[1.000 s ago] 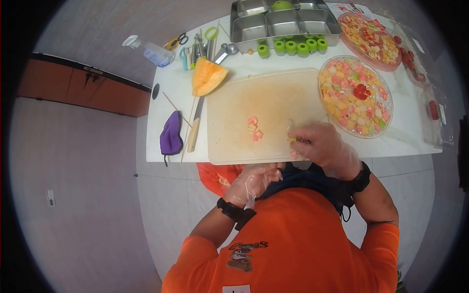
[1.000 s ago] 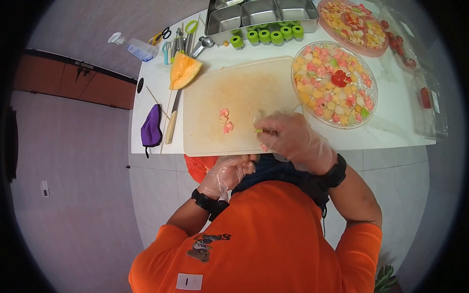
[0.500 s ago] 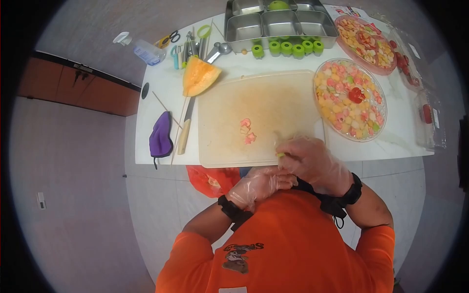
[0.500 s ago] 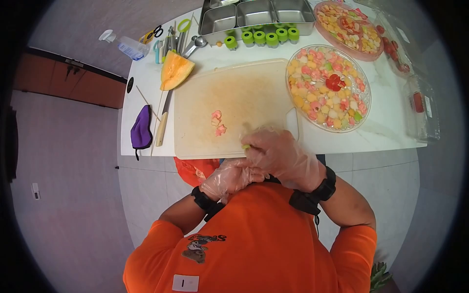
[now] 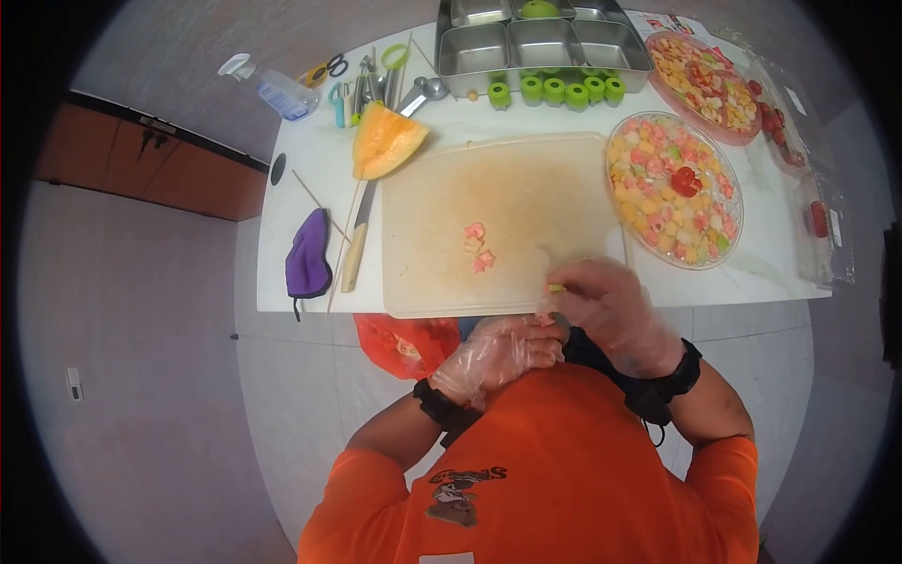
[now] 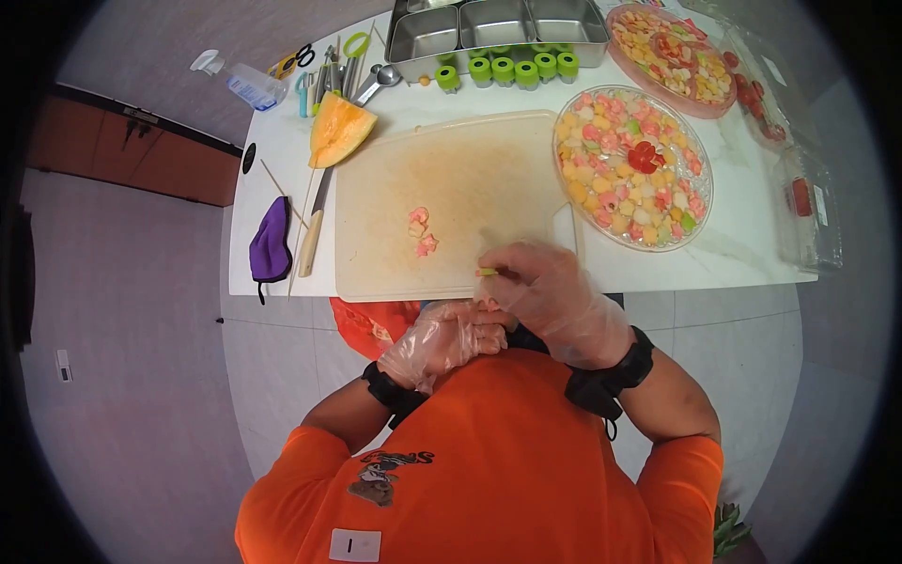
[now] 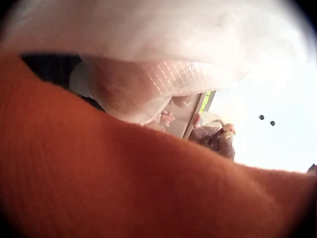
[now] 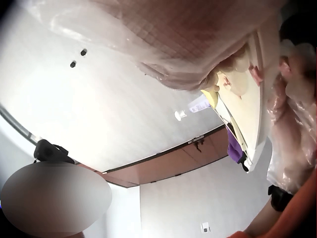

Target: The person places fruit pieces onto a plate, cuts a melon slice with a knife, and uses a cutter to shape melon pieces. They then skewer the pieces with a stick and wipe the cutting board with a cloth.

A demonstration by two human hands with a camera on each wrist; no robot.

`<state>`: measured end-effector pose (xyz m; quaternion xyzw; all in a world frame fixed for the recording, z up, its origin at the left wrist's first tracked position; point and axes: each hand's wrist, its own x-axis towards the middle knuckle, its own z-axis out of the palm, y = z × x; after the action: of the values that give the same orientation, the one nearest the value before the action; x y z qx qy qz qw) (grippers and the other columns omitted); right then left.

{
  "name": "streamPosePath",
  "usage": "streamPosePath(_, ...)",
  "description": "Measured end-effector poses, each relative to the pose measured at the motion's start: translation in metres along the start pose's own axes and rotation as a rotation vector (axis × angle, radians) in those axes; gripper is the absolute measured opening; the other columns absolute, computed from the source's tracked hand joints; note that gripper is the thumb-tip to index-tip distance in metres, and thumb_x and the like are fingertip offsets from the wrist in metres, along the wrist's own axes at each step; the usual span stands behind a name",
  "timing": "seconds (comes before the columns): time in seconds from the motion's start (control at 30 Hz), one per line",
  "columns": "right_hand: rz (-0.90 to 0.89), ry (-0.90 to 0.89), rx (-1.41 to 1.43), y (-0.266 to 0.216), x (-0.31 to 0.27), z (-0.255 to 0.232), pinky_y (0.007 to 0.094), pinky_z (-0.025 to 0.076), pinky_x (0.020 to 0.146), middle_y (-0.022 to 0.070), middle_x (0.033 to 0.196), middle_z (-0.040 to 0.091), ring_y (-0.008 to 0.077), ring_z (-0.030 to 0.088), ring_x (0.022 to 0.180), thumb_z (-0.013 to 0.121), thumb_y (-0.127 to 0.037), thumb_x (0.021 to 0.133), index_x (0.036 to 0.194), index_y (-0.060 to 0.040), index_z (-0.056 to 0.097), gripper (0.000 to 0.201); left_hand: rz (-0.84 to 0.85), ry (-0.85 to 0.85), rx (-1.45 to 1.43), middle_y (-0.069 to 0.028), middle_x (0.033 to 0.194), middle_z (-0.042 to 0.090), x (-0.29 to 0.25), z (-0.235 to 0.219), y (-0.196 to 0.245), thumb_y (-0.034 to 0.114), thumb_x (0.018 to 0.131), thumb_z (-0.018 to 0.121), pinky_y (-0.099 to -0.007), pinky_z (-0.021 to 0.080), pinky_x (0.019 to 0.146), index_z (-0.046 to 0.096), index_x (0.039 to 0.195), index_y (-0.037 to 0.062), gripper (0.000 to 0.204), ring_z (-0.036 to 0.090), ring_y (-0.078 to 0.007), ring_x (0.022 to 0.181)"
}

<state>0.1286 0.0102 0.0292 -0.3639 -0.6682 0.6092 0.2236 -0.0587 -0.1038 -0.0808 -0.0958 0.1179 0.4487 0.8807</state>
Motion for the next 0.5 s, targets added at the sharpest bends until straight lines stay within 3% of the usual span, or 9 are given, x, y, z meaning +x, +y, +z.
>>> streamPosePath(0.03, -0.084, 0.004, -0.113, 0.002, 0.001, 0.004, 0.0299, 0.054, 0.072, 0.0102, 0.088, 0.067, 0.0158, 0.067, 0.081, 0.070, -0.008, 0.090, 0.107, 0.0026, 0.070, 0.020, 0.014, 0.044, 0.088, -0.0180, 0.116, 0.064, -0.002, 0.003, 0.001, 0.023, 0.098, 0.059, -0.0395, 0.055, 0.094, 0.059, 0.117, -0.0018, 0.031, 0.067, -0.0355, 0.104)
streamPosePath(0.17, -0.164, -0.100, -0.127, 0.006, 0.001, 0.014, 0.0295, 0.054, 0.071, 0.0081, 0.088, 0.067, 0.0139, 0.067, 0.083, 0.070, -0.008, 0.091, 0.105, 0.0043, 0.070, 0.019, 0.078, 0.193, 0.261, -0.0117, 0.105, 0.061, -0.007, 0.021, -0.001, 0.021, 0.099, 0.057, -0.0379, 0.056, 0.092, 0.059, 0.114, 0.0003, 0.026, 0.066, -0.0317, 0.099)
streamPosePath(0.23, 0.260, -0.138, 0.414, -0.009, -0.005, 0.013, 0.0287, 0.053, 0.072, 0.0057, 0.091, 0.068, 0.0129, 0.066, 0.084, 0.070, -0.007, 0.092, 0.106, 0.0035, 0.071, 0.017, 0.069, 0.178, 0.244, -0.0101, 0.102, 0.061, -0.008, 0.034, -0.001, 0.020, 0.099, 0.057, -0.0370, 0.056, 0.090, 0.060, 0.112, 0.0009, 0.023, 0.066, -0.0296, 0.096)
streamPosePath(0.4, 0.259, 0.003, 0.552, -0.010, -0.007, -0.002, 0.0262, 0.053, 0.075, 0.0051, 0.098, 0.068, 0.0112, 0.065, 0.087, 0.070, -0.004, 0.094, 0.108, 0.0051, 0.071, 0.017, 0.029, 0.043, 0.119, -0.0068, 0.099, 0.057, -0.007, 0.027, -0.005, 0.016, 0.101, 0.057, -0.0340, 0.054, 0.082, 0.060, 0.112, 0.0012, 0.019, 0.065, -0.0241, 0.091)
streamPosePath(0.5, 0.195, 0.097, 0.476, -0.015, -0.015, -0.022, 0.0269, 0.054, 0.075, 0.0062, 0.097, 0.069, 0.0127, 0.066, 0.084, 0.070, -0.001, 0.092, 0.106, 0.0058, 0.071, 0.016, 0.028, 0.225, 0.380, -0.0082, 0.102, 0.056, -0.025, 0.067, -0.008, 0.014, 0.103, 0.056, -0.0288, 0.052, 0.078, 0.060, 0.109, 0.0016, 0.014, 0.061, -0.0194, 0.086)
